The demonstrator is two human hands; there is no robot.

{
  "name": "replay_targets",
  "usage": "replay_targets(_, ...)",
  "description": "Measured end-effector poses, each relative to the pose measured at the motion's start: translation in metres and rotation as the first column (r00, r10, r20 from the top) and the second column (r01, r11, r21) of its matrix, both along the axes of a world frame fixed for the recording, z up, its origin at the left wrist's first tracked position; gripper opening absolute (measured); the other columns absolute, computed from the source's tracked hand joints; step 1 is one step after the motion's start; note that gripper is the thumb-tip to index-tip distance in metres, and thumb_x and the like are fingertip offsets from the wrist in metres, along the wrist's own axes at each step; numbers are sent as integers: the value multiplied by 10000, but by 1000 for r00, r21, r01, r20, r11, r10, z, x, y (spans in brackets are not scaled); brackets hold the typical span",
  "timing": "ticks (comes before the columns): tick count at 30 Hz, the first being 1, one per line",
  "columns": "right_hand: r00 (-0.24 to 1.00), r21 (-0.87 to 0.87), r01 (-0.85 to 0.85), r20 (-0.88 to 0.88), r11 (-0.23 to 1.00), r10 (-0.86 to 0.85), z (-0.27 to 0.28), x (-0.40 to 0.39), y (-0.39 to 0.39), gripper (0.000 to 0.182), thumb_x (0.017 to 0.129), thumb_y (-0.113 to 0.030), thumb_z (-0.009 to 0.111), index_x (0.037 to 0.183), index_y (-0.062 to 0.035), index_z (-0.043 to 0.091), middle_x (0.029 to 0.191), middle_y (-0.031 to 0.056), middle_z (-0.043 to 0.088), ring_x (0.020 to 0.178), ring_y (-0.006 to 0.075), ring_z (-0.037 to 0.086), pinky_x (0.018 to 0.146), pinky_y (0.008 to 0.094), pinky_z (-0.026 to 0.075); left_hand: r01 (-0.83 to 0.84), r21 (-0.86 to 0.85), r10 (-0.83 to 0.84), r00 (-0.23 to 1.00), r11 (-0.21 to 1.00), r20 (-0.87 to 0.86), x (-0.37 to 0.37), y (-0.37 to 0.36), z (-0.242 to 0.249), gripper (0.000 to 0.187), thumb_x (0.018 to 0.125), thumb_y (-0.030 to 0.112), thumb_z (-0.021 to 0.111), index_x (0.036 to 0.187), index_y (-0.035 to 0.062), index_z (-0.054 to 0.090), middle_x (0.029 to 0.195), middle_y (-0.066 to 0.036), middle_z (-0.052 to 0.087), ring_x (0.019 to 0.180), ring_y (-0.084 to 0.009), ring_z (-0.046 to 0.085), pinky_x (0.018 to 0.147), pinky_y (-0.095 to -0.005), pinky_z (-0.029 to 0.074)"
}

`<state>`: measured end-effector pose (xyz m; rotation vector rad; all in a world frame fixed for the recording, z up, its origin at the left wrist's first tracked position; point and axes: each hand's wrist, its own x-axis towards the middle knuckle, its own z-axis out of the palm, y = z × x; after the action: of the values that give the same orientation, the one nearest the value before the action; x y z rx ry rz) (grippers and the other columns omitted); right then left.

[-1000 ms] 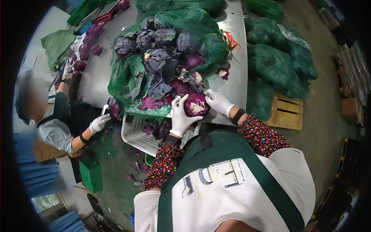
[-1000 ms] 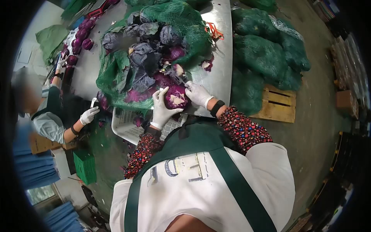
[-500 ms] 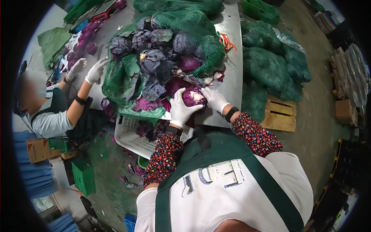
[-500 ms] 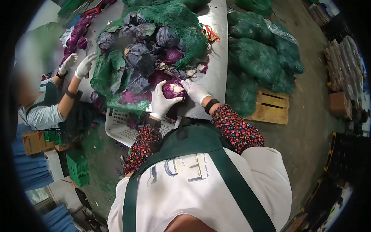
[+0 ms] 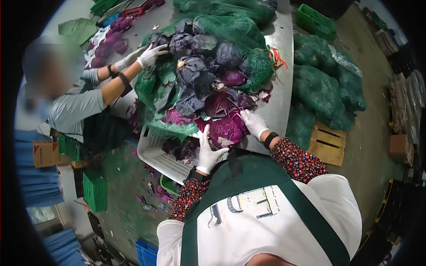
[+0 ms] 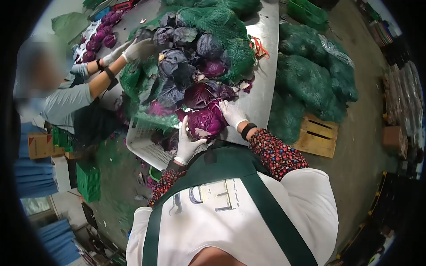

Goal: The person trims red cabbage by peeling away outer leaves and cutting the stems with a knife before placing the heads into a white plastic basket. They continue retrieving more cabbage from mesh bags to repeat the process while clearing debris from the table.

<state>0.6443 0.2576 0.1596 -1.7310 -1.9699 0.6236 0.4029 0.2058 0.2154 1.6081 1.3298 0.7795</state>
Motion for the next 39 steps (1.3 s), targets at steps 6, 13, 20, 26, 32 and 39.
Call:
replay_targets(6, 994, -261, -59, -102, 964, 33, 74, -34, -14, 531, 989, -436, 341, 1301, -15, 430, 1152, 319, 557, 1049, 416, 562, 847, 488, 470, -182, -288, 217, 971, 940, 96, 23, -5, 12, 1183, 670, 335, 835, 1459, -45, 40, 1399, -310, 291, 1300, -376, 360, 1097, -413, 297)
replay_targets(13, 997, -83, 49, 56, 995, -44, 84, -15, 0, 568, 978, -472, 373, 1391, -82, 343, 745, 210, 663, 703, 383, 661, 625, 493, 508, -235, 114, 258, 926, 965, -274, 35, 51, 21, 1066, 633, 361, 831, 1383, -93, 224, 1360, -299, 343, 1278, -395, 375, 1084, -438, 305)
replay_targets(20, 932, -112, -270, 218, 956, 288, 91, -16, 39, 642, 965, -507, 376, 1446, -91, 284, 749, 184, 679, 676, 360, 670, 615, 457, 529, -153, 112, 181, 934, 982, -310, 37, 74, 19, 1094, 574, 427, 841, 1338, -103, 265, 1289, -266, 386, 1227, -386, 413, 1039, -419, 365)
replay_targets(26, 900, -175, -326, 245, 929, 361, 90, -16, 76, 521, 967, -510, 352, 1343, -158, 433, 836, 190, 690, 779, 378, 671, 716, 473, 528, -161, 142, 207, 886, 977, -415, 41, 89, 22, 1066, 575, 458, 831, 1313, -110, 312, 1248, -261, 427, 1201, -384, 433, 1016, -423, 384)
replay_targets(32, 845, -1, -477, 275, 879, 459, 59, -4, 95, 366, 990, -357, 333, 1248, -186, 529, 1172, 102, 631, 940, 323, 651, 821, 448, 511, -202, 83, 217, 854, 976, -473, 54, 105, 26, 1045, 563, 488, 845, 1292, -82, 358, 1228, -259, 459, 1173, -392, 458, 995, -438, 398)
replay_targets(39, 934, 2, -338, 120, 941, 336, 27, 2, 116, 339, 996, -271, 347, 1192, -80, 549, 1144, 143, 634, 1038, 325, 600, 885, 429, 479, -96, 265, 215, 859, 959, -466, 60, 88, 36, 1029, 561, 469, 845, 1291, -67, 355, 1215, -235, 452, 1157, -385, 453, 990, -435, 394)
